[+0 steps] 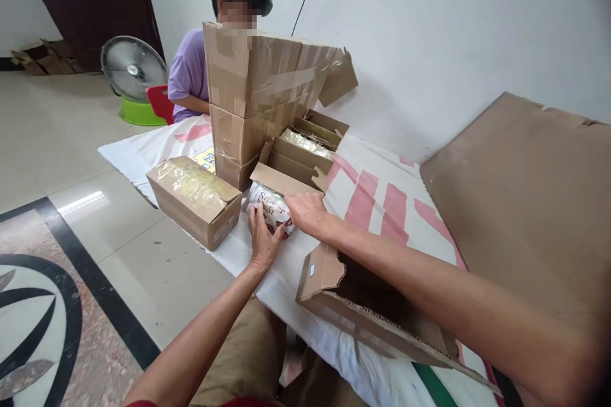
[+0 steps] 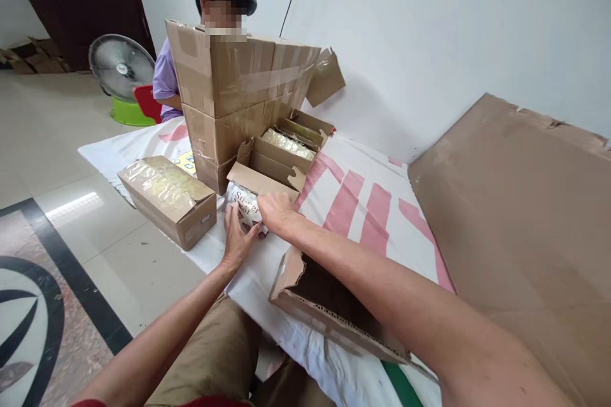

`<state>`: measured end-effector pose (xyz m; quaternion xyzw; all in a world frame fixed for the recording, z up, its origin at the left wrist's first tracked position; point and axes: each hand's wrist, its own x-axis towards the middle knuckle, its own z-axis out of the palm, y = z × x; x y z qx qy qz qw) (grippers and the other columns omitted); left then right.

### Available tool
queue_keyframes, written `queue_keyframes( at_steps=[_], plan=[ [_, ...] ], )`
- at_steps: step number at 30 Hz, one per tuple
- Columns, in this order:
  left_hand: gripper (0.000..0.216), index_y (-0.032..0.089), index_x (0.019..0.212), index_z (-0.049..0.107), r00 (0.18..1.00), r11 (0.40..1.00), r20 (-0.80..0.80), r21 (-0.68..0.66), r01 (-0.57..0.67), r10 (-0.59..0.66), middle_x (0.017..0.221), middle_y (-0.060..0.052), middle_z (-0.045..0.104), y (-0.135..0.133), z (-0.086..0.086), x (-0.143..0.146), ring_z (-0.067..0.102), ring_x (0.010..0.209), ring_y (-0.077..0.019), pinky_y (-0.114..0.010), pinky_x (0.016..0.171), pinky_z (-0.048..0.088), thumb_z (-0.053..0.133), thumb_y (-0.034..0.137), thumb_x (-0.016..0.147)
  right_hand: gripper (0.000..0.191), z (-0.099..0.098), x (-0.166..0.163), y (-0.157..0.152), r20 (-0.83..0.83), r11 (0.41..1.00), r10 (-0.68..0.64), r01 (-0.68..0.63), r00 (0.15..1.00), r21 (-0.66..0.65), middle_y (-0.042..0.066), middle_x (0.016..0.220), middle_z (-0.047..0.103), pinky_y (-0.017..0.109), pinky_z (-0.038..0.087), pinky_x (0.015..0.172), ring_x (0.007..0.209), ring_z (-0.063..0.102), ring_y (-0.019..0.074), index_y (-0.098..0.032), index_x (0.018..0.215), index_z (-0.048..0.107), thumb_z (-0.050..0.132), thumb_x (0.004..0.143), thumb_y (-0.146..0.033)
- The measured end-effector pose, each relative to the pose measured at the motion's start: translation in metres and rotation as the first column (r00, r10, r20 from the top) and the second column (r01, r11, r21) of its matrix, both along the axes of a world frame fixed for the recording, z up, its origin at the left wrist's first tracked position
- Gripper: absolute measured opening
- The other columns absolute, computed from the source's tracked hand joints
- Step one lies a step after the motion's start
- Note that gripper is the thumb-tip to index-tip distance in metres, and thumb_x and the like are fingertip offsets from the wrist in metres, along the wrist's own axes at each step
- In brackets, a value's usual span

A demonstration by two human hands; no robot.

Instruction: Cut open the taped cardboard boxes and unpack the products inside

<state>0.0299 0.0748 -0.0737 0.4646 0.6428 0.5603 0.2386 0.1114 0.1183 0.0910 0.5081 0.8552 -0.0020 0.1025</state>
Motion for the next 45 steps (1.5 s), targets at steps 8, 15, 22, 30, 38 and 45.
queue_keyframes(
  at_steps=[8,15,22,30,38,45],
  plan=[
    [0.087,0.018,0.157,0.026,0.999,1.0,0.04,0.005,-0.023,0.022,0.163,-0.023,0.032,-0.015,-0.01,0.004,0.027,0.157,-0.0355,-0.053,0.128,0.027,0.07,0.037,0.084,0.04,0.002,0.012,-0.026,0.148,0.969,0.236,-0.244,0.96,0.042,0.021,0.168,0.032,0.042,0.056,0.096,0.128,0.06,0.0346,-0.011,0.131,0.066,0.058,0.092,-0.01],
    [0.09,0.012,0.155,0.024,0.994,0.995,-0.08,-0.048,-0.083,0.079,0.164,-0.028,0.028,0.01,-0.006,0.008,0.015,0.161,-0.0365,-0.053,0.128,0.021,0.072,0.029,0.081,0.034,0.014,0.024,-0.007,0.193,0.958,0.261,-0.278,0.946,0.068,0.021,0.143,0.056,0.039,0.057,0.089,0.121,0.062,0.0304,-0.014,0.129,0.063,0.049,0.099,-0.012],
    [0.082,0.007,0.152,0.032,0.982,0.989,-0.159,-0.09,-0.115,0.1,0.16,-0.032,0.03,0.047,-0.008,0.011,0.024,0.156,-0.0419,-0.057,0.123,0.029,0.07,0.028,0.082,0.025,0.044,0.092,-0.047,-0.157,0.96,0.246,-0.219,0.956,0.173,0.011,0.138,0.063,0.037,0.058,0.094,0.117,0.068,0.0258,-0.019,0.121,0.066,0.056,0.098,-0.023],
    [0.085,0.009,0.155,0.029,0.98,0.989,-0.172,-0.086,-0.119,0.103,0.158,-0.031,0.033,0.079,-0.013,0.02,0.027,0.154,-0.0436,-0.061,0.122,0.028,0.068,0.03,0.082,0.025,0.023,0.248,-0.116,-0.639,0.888,-0.026,0.311,0.769,0.338,0.005,0.131,0.072,0.042,0.063,0.09,0.105,0.075,0.0264,-0.029,0.107,0.074,0.057,0.098,-0.045],
    [0.086,0.007,0.154,0.03,0.978,0.996,-0.196,-0.036,-0.084,0.076,0.156,-0.03,0.038,0.077,-0.014,0.015,0.031,0.152,-0.0426,-0.06,0.121,0.032,0.069,0.031,0.08,0.044,-0.047,0.344,-0.179,-0.761,0.862,-0.343,0.506,0.551,-0.022,0.013,0.132,0.072,0.041,0.067,0.082,0.101,0.077,0.0313,-0.03,0.116,0.077,0.063,0.089,-0.061],
    [0.088,0.011,0.154,0.031,0.985,0.997,-0.152,0.021,-0.076,0.078,0.154,-0.025,0.039,0.071,-0.019,0.01,0.032,0.151,-0.0395,-0.055,0.124,0.031,0.07,0.034,0.079,0.088,-0.107,0.358,-0.233,-0.707,0.938,-0.306,0.33,0.637,-0.108,0.014,0.155,0.055,0.047,0.06,0.103,0.134,0.061,0.0378,-0.029,0.164,0.033,0.068,0.086,-0.049]
  ],
)
